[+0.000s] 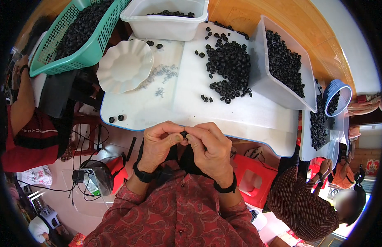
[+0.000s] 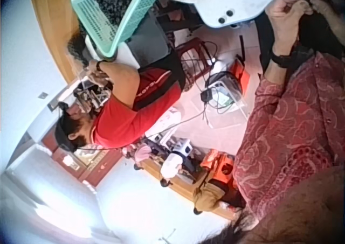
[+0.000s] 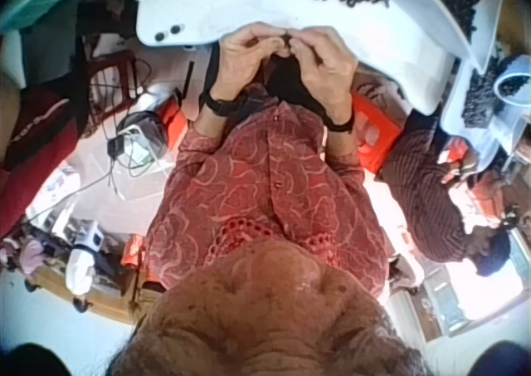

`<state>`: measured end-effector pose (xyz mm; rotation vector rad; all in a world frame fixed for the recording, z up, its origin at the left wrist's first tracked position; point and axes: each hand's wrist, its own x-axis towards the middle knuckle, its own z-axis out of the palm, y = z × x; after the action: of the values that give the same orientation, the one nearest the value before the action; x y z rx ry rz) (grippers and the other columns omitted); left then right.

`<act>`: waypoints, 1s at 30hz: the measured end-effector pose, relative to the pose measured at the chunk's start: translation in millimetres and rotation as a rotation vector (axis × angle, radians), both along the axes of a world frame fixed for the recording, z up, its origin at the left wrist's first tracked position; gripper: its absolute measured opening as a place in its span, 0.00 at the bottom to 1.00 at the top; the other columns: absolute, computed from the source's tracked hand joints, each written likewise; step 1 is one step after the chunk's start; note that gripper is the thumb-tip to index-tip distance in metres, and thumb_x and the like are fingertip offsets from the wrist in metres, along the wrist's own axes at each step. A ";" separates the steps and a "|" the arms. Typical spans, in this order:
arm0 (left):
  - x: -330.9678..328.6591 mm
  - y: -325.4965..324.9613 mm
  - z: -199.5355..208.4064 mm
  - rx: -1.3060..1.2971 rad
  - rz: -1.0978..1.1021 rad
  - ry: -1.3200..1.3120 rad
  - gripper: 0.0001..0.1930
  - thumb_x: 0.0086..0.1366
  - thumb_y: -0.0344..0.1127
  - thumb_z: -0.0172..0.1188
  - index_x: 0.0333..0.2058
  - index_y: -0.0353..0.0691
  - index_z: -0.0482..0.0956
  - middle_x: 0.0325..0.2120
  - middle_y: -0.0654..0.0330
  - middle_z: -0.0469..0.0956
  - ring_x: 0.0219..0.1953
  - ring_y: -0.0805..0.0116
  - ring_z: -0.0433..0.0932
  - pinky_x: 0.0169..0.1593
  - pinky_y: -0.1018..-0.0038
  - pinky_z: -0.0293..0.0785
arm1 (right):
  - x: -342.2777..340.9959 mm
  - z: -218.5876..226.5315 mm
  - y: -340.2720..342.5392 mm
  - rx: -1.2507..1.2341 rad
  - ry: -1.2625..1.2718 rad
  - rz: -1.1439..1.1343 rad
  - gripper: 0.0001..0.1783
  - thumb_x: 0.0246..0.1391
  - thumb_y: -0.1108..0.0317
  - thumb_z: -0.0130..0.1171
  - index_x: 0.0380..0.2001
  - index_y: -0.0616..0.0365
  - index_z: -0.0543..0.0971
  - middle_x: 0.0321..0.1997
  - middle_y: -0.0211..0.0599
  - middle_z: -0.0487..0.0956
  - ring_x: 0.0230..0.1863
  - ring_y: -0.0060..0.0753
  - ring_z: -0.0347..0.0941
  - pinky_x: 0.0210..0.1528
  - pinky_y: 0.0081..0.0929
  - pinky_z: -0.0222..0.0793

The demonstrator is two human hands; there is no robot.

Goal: Manually sorting small black round objects (possibly seeds or small parts) on a table.

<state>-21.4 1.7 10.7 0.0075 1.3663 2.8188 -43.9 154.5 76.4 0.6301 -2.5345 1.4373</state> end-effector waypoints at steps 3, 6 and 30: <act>1.2 -2.0 -0.7 -0.038 -0.009 0.013 0.08 0.61 0.18 0.62 0.40 0.29 0.81 0.35 0.54 0.81 0.34 0.70 0.82 0.41 0.78 0.80 | 0.1 -0.1 1.9 -0.003 -0.029 0.020 0.10 0.51 0.81 0.64 0.37 0.61 0.83 0.34 0.39 0.80 0.28 0.28 0.79 0.29 0.22 0.73; 1.9 -1.9 -3.7 -0.026 -0.019 0.016 0.08 0.61 0.18 0.62 0.39 0.28 0.81 0.35 0.54 0.81 0.34 0.70 0.82 0.40 0.78 0.80 | 0.7 -4.9 4.1 -0.028 -0.072 0.032 0.10 0.51 0.81 0.64 0.37 0.61 0.83 0.33 0.39 0.80 0.29 0.28 0.79 0.30 0.22 0.73; 5.3 27.1 -3.6 0.384 0.017 -0.329 0.13 0.64 0.22 0.61 0.48 0.32 0.77 0.39 0.55 0.82 0.41 0.69 0.81 0.47 0.76 0.78 | 12.2 -46.6 -12.9 -0.011 0.117 -0.166 0.26 0.40 0.84 0.68 0.47 0.61 0.79 0.42 0.39 0.72 0.36 0.32 0.73 0.38 0.24 0.72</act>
<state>-16.1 28.8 7.0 -0.4432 0.7547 2.8763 -31.6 141.6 29.7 0.4739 -2.4240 1.3182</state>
